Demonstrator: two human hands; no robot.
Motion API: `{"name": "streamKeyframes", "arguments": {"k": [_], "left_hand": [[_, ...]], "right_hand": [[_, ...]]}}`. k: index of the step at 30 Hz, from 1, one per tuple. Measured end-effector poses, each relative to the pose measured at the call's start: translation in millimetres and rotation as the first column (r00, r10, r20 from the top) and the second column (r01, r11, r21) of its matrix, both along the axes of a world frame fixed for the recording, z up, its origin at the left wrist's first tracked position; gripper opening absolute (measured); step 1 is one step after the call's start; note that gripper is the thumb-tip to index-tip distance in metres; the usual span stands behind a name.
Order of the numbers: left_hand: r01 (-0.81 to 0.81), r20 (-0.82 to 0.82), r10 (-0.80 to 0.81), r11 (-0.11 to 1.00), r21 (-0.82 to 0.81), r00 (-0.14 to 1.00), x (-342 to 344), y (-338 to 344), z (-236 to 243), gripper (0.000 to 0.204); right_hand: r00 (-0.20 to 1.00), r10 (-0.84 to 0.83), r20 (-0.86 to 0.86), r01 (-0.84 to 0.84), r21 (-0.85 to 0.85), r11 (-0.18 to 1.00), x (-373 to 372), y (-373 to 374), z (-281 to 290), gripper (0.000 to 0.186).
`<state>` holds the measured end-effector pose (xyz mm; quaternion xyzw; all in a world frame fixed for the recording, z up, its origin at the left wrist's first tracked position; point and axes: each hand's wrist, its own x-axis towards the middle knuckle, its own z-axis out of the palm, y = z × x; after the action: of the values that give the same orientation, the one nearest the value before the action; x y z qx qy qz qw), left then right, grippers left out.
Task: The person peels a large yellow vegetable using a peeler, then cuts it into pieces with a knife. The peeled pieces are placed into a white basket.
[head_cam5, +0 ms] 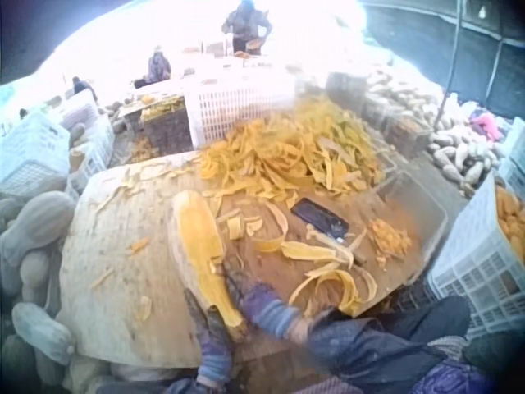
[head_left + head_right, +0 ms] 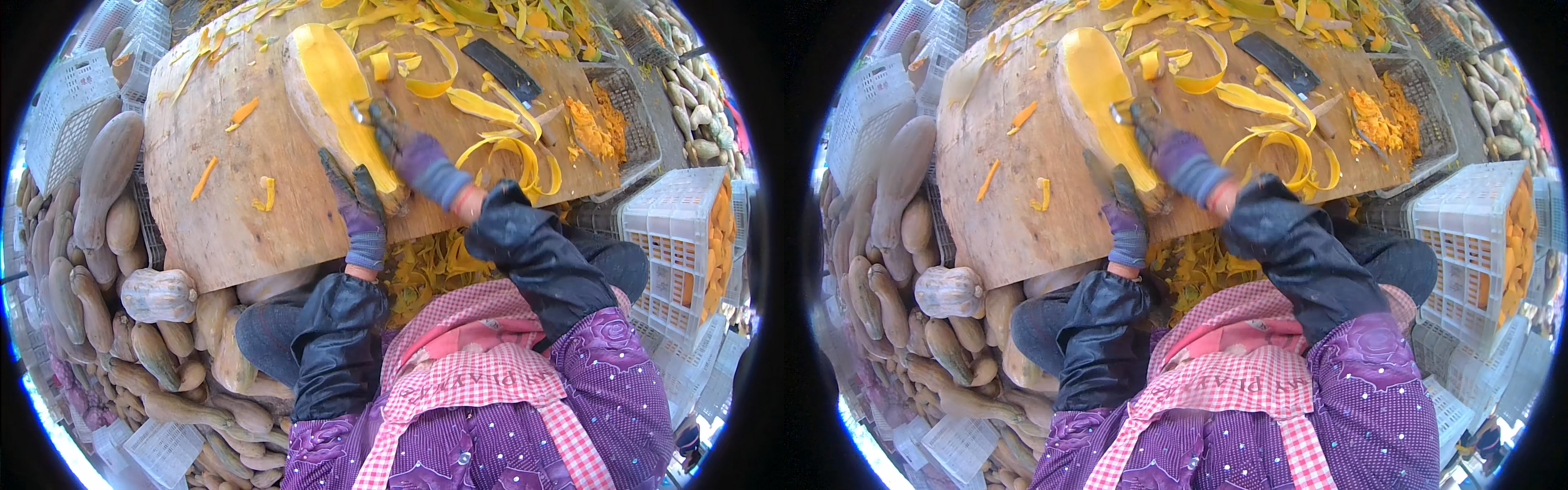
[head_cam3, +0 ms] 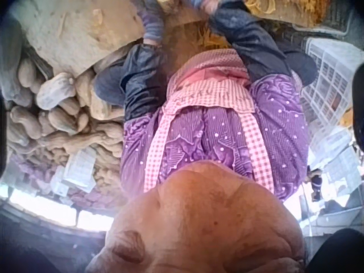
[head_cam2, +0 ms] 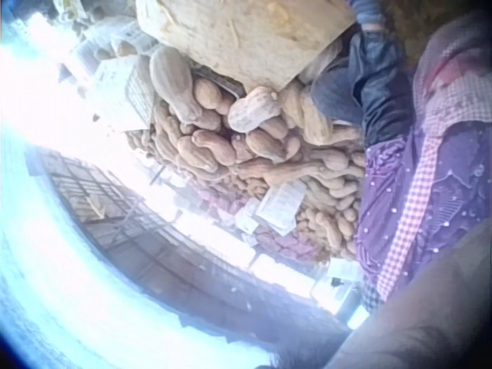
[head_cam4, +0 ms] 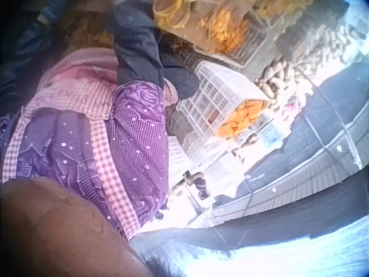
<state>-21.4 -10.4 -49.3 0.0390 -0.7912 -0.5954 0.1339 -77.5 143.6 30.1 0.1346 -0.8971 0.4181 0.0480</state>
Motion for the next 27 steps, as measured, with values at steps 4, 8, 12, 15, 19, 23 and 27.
{"name": "streamKeyframes", "arguments": {"k": [4, 8, 12, 15, 19, 23, 27], "left_hand": [[0.006, 0.074, 0.007, 0.984, -0.177, 0.997, 2, -4, -12, 0.071], [0.026, 0.005, -0.028, 0.983, 0.184, 1.0, 1, 3, -5, 0.071], [0.005, -0.088, -0.004, 1.0, 0.012, 0.996, 0, 7, 22, 0.072], [-0.006, 0.013, 0.006, 0.999, -0.039, 1.0, -3, 5, 34, 0.072], [-0.002, 0.06, 0.004, 0.999, -0.044, 0.998, 0, 8, 30, 0.072], [-0.094, 0.187, 0.085, 0.995, 0.04, 0.979, -2, 8, 25, 0.072], [-0.103, 0.048, 0.117, 0.969, -0.226, 0.992, -8, 3, 35, 0.078]], "right_hand": [[0.962, 0.095, 0.255, -0.146, 0.188, 0.971, 79, 35, 23, 0.048], [0.944, 0.089, 0.318, -0.134, 0.122, 0.983, 102, 58, 12, 0.049], [0.983, 0.037, 0.177, -0.067, 0.162, 0.985, 105, 37, 18, 0.051], [0.938, 0.049, 0.343, -0.17, 0.332, 0.928, 147, 37, 49, 0.052], [0.943, -0.006, 0.332, -0.124, 0.37, 0.921, 159, 45, 68, 0.048], [0.999, -0.013, -0.037, 0.024, 0.32, 0.947, 129, 37, 45, 0.041], [0.94, -0.001, 0.342, -0.195, 0.537, 0.821, 154, 51, 36, 0.042]]}}
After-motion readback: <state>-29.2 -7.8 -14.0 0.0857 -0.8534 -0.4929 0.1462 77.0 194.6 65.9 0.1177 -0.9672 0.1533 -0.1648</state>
